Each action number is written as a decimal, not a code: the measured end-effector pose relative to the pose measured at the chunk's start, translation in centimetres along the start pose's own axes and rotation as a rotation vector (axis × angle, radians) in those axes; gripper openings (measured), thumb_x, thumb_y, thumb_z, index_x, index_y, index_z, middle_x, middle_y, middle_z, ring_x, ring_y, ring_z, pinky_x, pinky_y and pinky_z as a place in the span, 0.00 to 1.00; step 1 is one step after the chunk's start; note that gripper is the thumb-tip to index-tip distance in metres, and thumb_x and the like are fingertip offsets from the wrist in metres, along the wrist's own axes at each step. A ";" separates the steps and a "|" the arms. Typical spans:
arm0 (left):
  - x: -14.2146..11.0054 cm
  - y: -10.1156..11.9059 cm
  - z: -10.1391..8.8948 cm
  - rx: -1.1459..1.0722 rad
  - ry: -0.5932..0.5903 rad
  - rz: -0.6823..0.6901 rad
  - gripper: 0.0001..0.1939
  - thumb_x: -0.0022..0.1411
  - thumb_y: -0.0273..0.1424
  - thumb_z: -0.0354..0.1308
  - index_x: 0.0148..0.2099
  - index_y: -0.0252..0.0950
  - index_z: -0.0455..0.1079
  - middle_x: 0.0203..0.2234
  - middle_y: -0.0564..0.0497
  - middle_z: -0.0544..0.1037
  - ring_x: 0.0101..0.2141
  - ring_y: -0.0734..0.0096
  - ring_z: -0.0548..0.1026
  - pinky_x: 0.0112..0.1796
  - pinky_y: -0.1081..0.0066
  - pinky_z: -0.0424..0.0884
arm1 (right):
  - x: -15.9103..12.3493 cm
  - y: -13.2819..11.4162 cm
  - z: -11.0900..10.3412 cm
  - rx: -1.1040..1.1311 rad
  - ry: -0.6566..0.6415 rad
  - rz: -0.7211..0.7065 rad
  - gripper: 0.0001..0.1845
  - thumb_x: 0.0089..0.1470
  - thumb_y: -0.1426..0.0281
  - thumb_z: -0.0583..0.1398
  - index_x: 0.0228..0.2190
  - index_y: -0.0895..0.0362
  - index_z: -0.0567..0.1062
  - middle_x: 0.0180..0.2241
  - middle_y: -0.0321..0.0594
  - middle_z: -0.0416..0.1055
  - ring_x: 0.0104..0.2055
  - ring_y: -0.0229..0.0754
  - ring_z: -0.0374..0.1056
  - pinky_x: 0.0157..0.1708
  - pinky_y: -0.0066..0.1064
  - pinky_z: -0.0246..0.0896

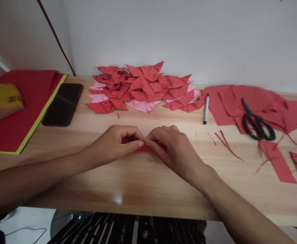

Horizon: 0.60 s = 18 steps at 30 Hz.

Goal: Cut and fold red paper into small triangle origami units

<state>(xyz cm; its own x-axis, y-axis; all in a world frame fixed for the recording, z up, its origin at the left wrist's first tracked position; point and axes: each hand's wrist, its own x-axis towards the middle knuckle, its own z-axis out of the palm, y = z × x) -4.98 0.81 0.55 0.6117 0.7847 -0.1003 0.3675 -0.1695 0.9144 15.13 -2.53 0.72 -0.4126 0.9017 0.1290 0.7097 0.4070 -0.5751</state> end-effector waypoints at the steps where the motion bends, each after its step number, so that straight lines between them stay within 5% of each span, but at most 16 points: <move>1: 0.0 0.0 0.0 -0.006 -0.006 -0.008 0.07 0.60 0.28 0.55 0.34 0.33 0.73 0.28 0.52 0.77 0.31 0.74 0.73 0.33 0.74 0.68 | 0.0 0.0 0.0 0.001 -0.005 0.003 0.08 0.61 0.69 0.56 0.29 0.53 0.71 0.28 0.36 0.73 0.29 0.38 0.64 0.33 0.33 0.59; 10: -0.4 0.3 0.7 -0.053 0.081 -0.031 0.05 0.55 0.24 0.55 0.30 0.32 0.73 0.25 0.53 0.76 0.27 0.76 0.71 0.29 0.76 0.65 | 0.1 -0.5 -0.1 0.030 -0.057 0.062 0.08 0.59 0.69 0.56 0.27 0.53 0.70 0.25 0.34 0.72 0.26 0.36 0.63 0.31 0.32 0.57; 18: 0.1 -0.2 0.4 -0.047 0.042 -0.028 0.05 0.57 0.26 0.56 0.31 0.32 0.73 0.27 0.52 0.77 0.29 0.74 0.73 0.33 0.74 0.68 | 0.0 -0.1 -0.1 0.035 -0.049 0.079 0.06 0.58 0.70 0.56 0.29 0.53 0.71 0.26 0.34 0.71 0.28 0.37 0.63 0.30 0.30 0.57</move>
<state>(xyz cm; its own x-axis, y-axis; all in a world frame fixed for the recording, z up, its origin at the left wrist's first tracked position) -4.74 0.67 0.23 0.5711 0.8134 -0.1102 0.3497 -0.1197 0.9292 15.11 -2.59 0.89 -0.3844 0.9222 0.0434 0.7207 0.3291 -0.6102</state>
